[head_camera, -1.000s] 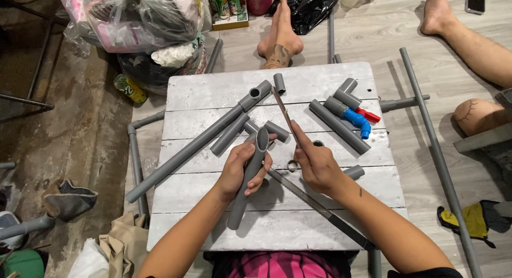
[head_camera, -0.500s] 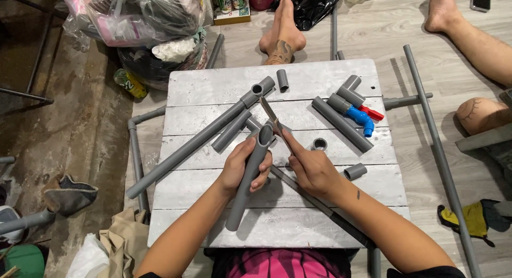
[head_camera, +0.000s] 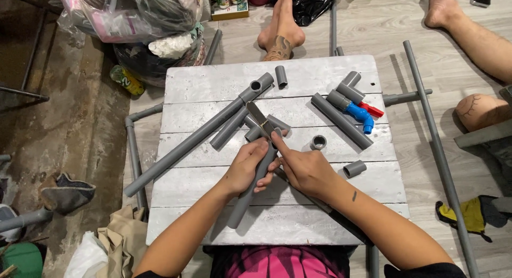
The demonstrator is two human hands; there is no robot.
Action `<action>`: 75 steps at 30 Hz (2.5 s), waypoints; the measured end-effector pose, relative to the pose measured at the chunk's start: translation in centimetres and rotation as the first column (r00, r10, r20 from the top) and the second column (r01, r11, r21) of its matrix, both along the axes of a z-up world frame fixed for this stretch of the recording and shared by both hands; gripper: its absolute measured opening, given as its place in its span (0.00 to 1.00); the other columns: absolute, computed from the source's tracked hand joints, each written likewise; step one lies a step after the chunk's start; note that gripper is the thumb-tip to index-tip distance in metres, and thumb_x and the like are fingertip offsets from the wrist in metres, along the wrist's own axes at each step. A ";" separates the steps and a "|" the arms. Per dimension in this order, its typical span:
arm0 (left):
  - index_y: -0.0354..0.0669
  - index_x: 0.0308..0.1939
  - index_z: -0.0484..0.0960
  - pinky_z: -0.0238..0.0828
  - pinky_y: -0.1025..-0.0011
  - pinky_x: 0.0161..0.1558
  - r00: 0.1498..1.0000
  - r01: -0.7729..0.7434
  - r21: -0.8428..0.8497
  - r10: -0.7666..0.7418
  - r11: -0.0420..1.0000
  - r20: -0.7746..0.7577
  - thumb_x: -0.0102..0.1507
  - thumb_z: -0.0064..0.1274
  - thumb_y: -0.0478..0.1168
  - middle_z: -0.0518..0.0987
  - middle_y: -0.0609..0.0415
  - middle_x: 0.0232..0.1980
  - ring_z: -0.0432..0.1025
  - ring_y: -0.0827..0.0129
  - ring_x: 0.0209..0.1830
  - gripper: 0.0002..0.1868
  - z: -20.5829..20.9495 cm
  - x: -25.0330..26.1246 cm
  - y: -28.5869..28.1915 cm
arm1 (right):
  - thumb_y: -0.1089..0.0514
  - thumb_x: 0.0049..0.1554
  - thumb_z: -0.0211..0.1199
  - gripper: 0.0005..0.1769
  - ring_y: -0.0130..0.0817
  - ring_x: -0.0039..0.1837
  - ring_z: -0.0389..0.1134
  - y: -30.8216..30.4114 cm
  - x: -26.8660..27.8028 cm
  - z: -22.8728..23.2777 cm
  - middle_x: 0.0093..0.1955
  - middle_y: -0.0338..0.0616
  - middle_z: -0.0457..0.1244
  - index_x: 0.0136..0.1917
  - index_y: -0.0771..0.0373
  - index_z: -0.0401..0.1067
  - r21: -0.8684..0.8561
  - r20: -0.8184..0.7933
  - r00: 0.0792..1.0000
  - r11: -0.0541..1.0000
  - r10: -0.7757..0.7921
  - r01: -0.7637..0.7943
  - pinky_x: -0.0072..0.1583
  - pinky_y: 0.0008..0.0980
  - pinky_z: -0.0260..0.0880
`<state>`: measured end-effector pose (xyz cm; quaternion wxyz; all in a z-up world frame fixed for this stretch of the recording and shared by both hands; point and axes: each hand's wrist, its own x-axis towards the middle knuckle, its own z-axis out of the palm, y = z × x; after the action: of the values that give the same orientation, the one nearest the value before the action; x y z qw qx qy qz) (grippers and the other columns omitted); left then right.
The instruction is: Smoothing the edges of PVC pipe segments and connectors using a metal file on a low work surface.
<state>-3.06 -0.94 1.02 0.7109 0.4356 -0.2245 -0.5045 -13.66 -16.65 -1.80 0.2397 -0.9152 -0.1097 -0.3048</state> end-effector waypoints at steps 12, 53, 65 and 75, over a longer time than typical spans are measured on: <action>0.36 0.65 0.66 0.59 0.74 0.04 0.987 -0.163 -0.077 0.162 0.984 -0.016 0.75 0.28 0.45 0.61 0.48 0.26 0.59 0.69 0.09 0.21 -1.0 2.6 1.3 | 0.64 0.61 0.43 0.31 0.41 0.22 0.61 -2.0 -0.8 0.1 0.22 0.42 0.57 0.77 0.69 0.60 0.030 0.070 0.995 0.998 -0.065 0.064 0.28 0.34 0.62; 0.32 0.74 0.61 0.71 0.72 0.11 0.872 0.061 0.218 -0.158 0.974 0.464 0.73 0.28 0.40 0.70 0.45 0.24 0.69 0.67 0.13 0.26 -0.6 5.0 2.2 | 0.58 0.52 0.64 0.21 0.41 0.45 0.70 -7.0 -1.3 2.0 0.48 0.41 0.68 0.61 0.49 0.76 -0.247 -0.086 0.996 0.969 -0.024 0.002 0.49 0.37 0.72; 0.33 0.74 0.61 0.72 0.72 0.13 0.755 0.160 0.382 -0.362 0.910 0.547 0.73 0.27 0.40 0.73 0.46 0.24 0.71 0.66 0.14 0.26 -0.6 3.6 1.3 | 0.57 0.55 0.61 0.23 0.38 0.43 0.69 -3.9 -0.7 0.7 0.48 0.41 0.64 0.64 0.41 0.72 -0.392 -0.159 0.986 0.920 -0.042 -0.024 0.45 0.34 0.71; 0.36 0.75 0.61 0.71 0.74 0.15 0.742 0.288 0.361 -0.445 0.887 0.501 0.73 0.27 0.39 0.73 0.47 0.25 0.70 0.67 0.14 0.26 -0.2 2.6 1.0 | 0.58 0.60 0.53 0.17 0.35 0.41 0.68 -4.7 -1.8 1.5 0.46 0.36 0.62 0.58 0.40 0.74 -0.370 -0.264 0.964 0.920 0.031 -0.131 0.40 0.31 0.69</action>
<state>-0.42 0.10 0.80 0.4325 0.6024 -0.4403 -0.5061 -15.49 -21.36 -0.34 0.0804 -0.9703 -0.1738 -0.1481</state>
